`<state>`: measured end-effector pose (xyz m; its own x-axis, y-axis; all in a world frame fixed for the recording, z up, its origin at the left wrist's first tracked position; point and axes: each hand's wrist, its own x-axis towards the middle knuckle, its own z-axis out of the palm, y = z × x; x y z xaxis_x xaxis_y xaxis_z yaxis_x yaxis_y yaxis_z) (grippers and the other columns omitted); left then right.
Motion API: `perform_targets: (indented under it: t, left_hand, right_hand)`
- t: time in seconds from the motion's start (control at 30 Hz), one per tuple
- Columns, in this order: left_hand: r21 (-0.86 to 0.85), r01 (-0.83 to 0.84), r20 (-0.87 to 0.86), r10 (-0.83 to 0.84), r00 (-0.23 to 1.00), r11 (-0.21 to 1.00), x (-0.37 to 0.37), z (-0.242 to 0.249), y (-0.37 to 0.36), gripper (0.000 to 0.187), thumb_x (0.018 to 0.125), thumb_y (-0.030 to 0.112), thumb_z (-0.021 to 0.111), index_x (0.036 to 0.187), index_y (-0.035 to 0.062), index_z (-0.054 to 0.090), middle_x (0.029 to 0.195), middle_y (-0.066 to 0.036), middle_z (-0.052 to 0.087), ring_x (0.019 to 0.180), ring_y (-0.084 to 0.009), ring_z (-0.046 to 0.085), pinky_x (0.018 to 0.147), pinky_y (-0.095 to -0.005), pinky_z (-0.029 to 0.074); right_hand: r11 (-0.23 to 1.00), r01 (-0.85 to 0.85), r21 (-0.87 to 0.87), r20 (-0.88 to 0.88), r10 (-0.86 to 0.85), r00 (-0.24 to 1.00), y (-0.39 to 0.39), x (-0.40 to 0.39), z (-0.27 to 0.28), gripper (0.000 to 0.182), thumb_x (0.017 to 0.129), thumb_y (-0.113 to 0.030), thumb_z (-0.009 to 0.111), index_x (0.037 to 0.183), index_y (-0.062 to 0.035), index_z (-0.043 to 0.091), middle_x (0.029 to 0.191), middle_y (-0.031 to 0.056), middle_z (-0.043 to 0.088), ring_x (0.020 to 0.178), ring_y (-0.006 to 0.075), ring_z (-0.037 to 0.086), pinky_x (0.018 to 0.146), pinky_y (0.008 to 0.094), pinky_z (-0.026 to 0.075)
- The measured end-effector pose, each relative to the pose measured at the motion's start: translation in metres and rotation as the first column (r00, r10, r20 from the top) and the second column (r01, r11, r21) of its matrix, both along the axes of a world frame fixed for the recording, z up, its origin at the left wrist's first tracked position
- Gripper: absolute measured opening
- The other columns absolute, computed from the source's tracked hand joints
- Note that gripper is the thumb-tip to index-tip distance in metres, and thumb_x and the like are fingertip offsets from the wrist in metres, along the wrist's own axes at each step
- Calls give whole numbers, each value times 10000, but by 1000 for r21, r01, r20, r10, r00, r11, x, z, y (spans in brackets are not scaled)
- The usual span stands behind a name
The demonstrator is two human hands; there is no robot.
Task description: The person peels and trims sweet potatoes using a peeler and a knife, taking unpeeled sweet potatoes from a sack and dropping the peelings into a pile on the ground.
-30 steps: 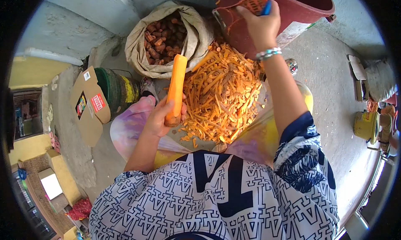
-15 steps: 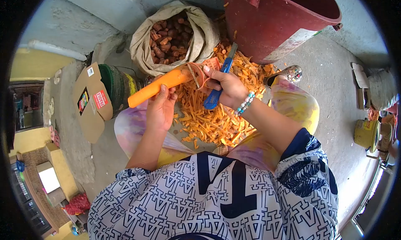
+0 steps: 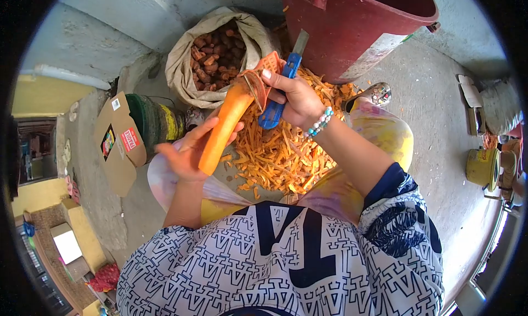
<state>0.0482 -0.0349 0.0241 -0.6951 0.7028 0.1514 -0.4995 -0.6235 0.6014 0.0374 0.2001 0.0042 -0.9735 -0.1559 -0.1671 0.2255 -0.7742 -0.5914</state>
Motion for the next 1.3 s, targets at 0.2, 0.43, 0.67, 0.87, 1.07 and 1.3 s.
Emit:
perform_targets:
  t: [0.2,0.43,0.67,0.87,1.07,1.3]
  left_hand:
    - [-447,-309,-75,309,948,840,9,-22,17,571,766,-50,618,1275,-12,363,1250,-159,458,1042,-245,552,897,-328,455]
    - [-342,-29,170,92,981,939,12,-48,4,471,783,39,632,1185,87,390,1156,-136,543,959,-193,577,712,-284,475]
    - [-723,-192,-111,163,980,664,5,-19,7,430,858,127,595,1209,65,355,940,-116,578,661,-164,603,533,-260,457]
    - [-699,-162,14,241,971,696,18,-17,18,497,841,101,607,1261,59,344,822,-83,564,576,-114,554,510,-240,458]
    - [-762,26,33,-1,999,647,14,-19,6,498,830,87,613,1263,65,368,828,-43,536,596,-92,537,501,-223,441]
    - [-729,-24,-45,-13,999,684,11,-34,13,529,849,74,585,1317,48,339,836,-15,502,591,-76,480,510,-212,414]
  right_hand:
    - [903,196,383,-68,-184,980,19,-20,5,229,810,-73,652,1008,-56,540,805,11,602,586,59,509,507,192,401]
    - [794,373,480,-196,-318,928,33,-27,10,369,768,-85,713,1050,-23,483,872,61,635,717,122,609,587,255,483]
    - [436,606,666,-445,-419,791,34,-34,18,416,719,-82,757,1009,-11,467,865,78,638,762,148,636,662,267,518]
    - [365,605,708,-607,-125,785,-11,-19,18,463,683,-44,770,1036,-11,472,951,68,606,874,143,609,737,284,516]
    - [183,605,775,-494,-422,761,45,-64,9,395,689,-51,759,998,-32,513,853,80,649,747,174,634,667,290,529]
    - [-10,676,736,-673,-105,732,-8,-35,5,468,605,-104,803,984,-35,537,862,91,626,818,183,608,735,287,494]
